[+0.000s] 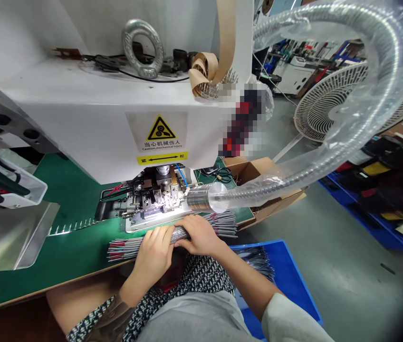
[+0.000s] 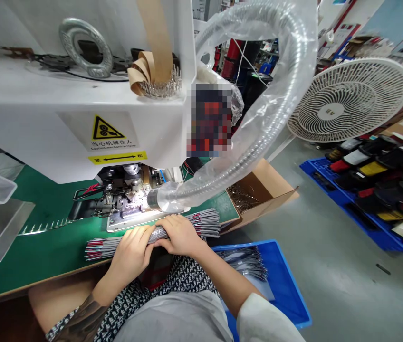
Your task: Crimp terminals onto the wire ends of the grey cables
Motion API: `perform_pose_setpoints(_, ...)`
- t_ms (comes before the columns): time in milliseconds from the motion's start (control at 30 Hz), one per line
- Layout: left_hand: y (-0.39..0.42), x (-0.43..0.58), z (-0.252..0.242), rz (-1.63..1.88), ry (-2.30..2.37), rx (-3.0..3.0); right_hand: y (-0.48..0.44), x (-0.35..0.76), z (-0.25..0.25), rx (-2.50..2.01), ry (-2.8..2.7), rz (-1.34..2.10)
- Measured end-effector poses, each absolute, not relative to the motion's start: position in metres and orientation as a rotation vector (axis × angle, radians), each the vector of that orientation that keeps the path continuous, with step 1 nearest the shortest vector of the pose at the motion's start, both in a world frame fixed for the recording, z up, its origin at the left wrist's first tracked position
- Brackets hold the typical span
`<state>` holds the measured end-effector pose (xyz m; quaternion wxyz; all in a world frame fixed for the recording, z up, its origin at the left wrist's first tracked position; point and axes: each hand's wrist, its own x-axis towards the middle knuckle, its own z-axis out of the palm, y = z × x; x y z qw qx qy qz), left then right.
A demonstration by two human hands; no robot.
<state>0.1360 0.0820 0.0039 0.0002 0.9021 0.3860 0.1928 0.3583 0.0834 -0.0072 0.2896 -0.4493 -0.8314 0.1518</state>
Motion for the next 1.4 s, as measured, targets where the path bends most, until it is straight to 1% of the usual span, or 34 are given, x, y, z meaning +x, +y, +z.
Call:
perform_pose_setpoints(200, 0.082, 0.135, 0.008, 0.544, 1.207, 2.799, 0.087, 0.359, -0.008, -1.175, -2.231, 0.404)
perform_pose_setpoints(433, 0.084, 0.138, -0.005, 0.624, 1.195, 2.808, 0.088, 0.362, -0.004, -1.215, -2.308, 0.411)
perform_pose_setpoints(767, 0.081, 0.147, 0.009, 0.329, 1.341, 2.714, 0.080, 0.355, -0.002, -1.405, -2.311, 0.316)
perform_pose_setpoints(933, 0.082, 0.146, 0.015, 0.335, 1.339, 2.736, 0.074, 0.388, -0.012, -1.425, -2.259, 0.264)
perform_pose_setpoints(1167, 0.084, 0.166, 0.032, 0.249, 1.324, 2.733, 0.053, 0.453, -0.005, -1.553, -2.217, 0.193)
perform_pose_setpoints(1300, 0.085, 0.182, 0.033, 0.080, 1.334, 2.797, 0.047, 0.474, -0.002, -1.598, -2.258, 0.198)
perform_pose_setpoints(1400, 0.085, 0.187, 0.032, 0.035, 1.352, 2.837, 0.048, 0.481, 0.001, -1.589, -2.304, 0.243)
